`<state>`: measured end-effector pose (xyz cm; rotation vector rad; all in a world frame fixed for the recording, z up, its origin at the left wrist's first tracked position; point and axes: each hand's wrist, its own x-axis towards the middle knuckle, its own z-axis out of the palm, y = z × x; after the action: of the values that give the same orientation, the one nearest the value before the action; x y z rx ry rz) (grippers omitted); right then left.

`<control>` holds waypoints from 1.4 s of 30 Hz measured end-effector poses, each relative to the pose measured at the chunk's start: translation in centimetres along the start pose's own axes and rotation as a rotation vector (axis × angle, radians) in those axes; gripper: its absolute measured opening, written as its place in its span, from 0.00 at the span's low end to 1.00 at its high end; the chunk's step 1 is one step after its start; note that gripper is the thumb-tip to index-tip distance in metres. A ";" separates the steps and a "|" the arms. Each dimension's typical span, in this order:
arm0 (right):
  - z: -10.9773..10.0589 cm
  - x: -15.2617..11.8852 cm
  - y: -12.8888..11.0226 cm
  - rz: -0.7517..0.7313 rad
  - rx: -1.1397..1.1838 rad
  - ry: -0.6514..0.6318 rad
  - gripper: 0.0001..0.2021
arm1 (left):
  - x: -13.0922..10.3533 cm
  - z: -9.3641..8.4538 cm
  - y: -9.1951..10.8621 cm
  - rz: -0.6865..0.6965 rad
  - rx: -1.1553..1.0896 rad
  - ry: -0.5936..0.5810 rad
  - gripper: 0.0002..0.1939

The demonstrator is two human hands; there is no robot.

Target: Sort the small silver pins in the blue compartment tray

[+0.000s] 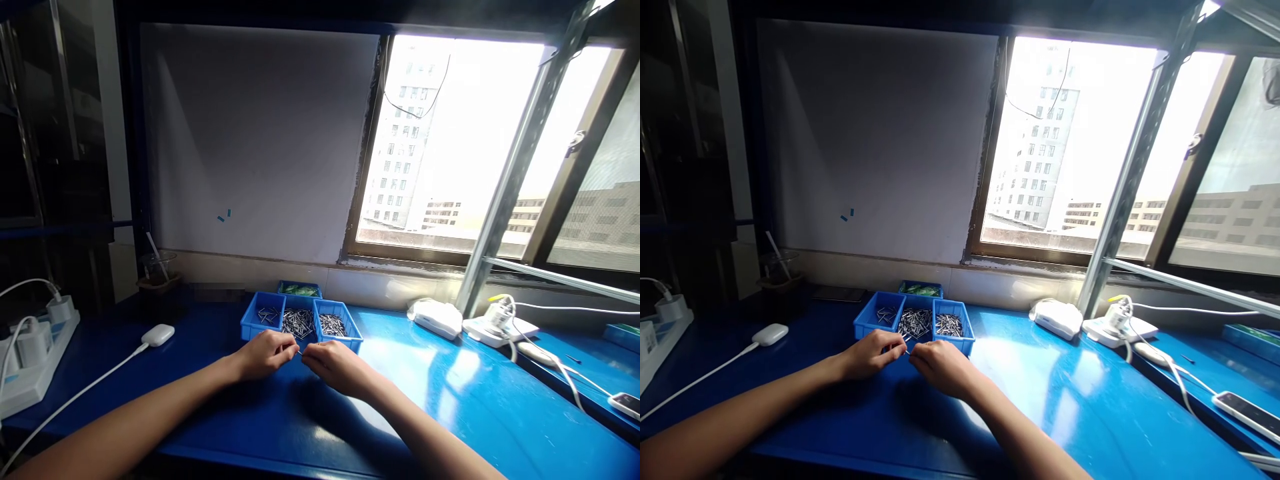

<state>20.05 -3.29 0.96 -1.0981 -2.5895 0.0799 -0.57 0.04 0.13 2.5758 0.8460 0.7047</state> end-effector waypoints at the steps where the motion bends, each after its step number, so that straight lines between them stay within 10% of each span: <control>1: -0.1 0.0 0.0 0.013 0.001 0.014 0.13 | 0.0 0.0 0.0 0.006 -0.002 -0.010 0.13; 17: -0.7 -0.2 -0.2 -0.023 0.058 0.083 0.15 | -0.2 0.1 0.0 0.041 0.002 -0.105 0.11; 33: -0.2 -0.1 0.0 0.006 -0.001 -0.037 0.12 | 0.1 0.0 -0.2 0.097 -0.024 0.054 0.08; 42: 1.6 0.3 0.6 0.063 0.433 -0.045 0.17 | 0.4 0.1 0.1 0.127 -0.189 0.095 0.06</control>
<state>19.77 -2.49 -0.57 -1.0179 -2.4097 0.6529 -0.23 0.20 0.20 2.4582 0.6139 0.9051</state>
